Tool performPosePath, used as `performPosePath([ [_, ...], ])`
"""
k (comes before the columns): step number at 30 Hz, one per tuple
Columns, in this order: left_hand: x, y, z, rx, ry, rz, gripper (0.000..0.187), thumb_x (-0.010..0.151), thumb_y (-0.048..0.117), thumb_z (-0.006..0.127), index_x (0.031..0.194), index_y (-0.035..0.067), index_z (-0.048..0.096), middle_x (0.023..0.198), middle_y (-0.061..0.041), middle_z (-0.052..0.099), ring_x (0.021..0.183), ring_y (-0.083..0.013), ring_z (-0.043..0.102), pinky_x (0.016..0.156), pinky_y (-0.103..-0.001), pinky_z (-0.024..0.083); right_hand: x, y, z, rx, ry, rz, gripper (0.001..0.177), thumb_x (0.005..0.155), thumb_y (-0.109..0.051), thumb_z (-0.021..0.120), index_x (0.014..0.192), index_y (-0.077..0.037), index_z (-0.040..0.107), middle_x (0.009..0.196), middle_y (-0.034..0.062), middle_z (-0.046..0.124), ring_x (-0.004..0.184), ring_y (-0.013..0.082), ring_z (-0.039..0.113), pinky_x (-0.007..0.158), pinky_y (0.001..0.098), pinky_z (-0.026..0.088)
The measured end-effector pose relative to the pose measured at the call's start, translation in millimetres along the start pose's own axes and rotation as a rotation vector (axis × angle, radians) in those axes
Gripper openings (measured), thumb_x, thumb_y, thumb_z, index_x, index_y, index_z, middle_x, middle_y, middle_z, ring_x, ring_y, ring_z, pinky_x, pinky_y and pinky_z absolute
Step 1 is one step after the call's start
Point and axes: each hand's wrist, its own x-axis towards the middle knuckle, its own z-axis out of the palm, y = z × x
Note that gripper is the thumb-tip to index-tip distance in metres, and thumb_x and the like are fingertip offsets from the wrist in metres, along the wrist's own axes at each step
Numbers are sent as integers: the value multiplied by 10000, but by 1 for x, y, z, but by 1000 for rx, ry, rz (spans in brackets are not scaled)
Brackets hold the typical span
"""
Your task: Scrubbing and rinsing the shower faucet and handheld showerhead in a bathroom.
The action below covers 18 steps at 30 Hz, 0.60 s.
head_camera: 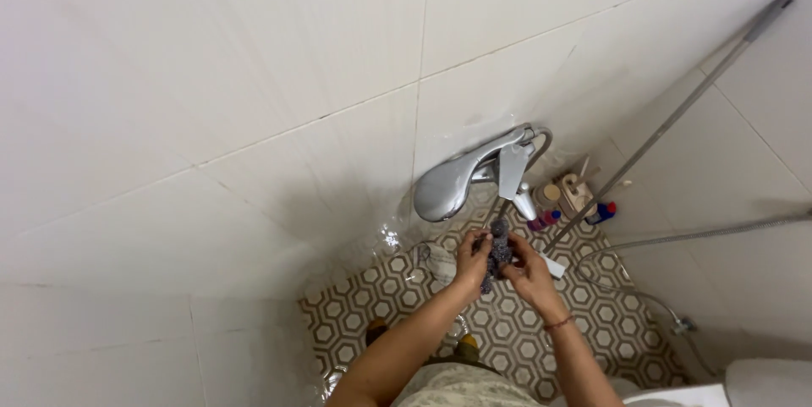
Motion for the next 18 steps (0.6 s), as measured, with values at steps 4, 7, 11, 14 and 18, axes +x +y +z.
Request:
performPosePath([
  [4, 35, -29, 6, -194, 194, -52, 340, 1006, 303, 623, 1230, 49, 647, 1202, -85, 658, 1063, -203, 607, 919, -334, 499, 9, -23, -34, -122, -73, -18, 582, 849, -30, 665, 1415, -79, 537, 1270, 134, 695, 1064, 219, 711, 841, 372, 600],
  [7, 48, -16, 14, -371, 318, -60, 394, 1017, 355, 610, 1302, 85, 591, 1252, -55, 621, 1106, -195, 587, 941, -337, 490, 22, -26, -57, -251, 38, -106, 499, 885, -49, 671, 1377, -99, 603, 1272, 97, 721, 1098, 213, 711, 840, 375, 587],
  [11, 36, 44, 38, -557, 376, -66, 568, 982, 392, 657, 1465, 211, 421, 1333, 17, 558, 1159, -179, 576, 970, -347, 494, 49, -23, -72, -374, 256, -180, 455, 921, -61, 678, 1372, -88, 619, 1259, 110, 723, 1107, 234, 712, 867, 377, 573],
  [14, 55, 17, 55, -526, 328, 88, 560, 940, 298, 714, 1426, 165, 472, 1271, -29, 613, 1090, -190, 604, 920, -341, 512, 71, -11, -71, -398, 265, -236, 498, 898, -47, 674, 1388, -54, 581, 1285, 163, 673, 1091, 272, 684, 873, 371, 577],
  [18, 90, -9, 63, -452, 336, 209, 414, 945, 209, 737, 1312, 80, 597, 1176, -53, 656, 1005, -177, 602, 852, -323, 501, 94, 2, -59, -350, 207, -226, 557, 891, -62, 662, 1431, -38, 526, 1289, 184, 648, 1042, 288, 685, 841, 373, 580],
])
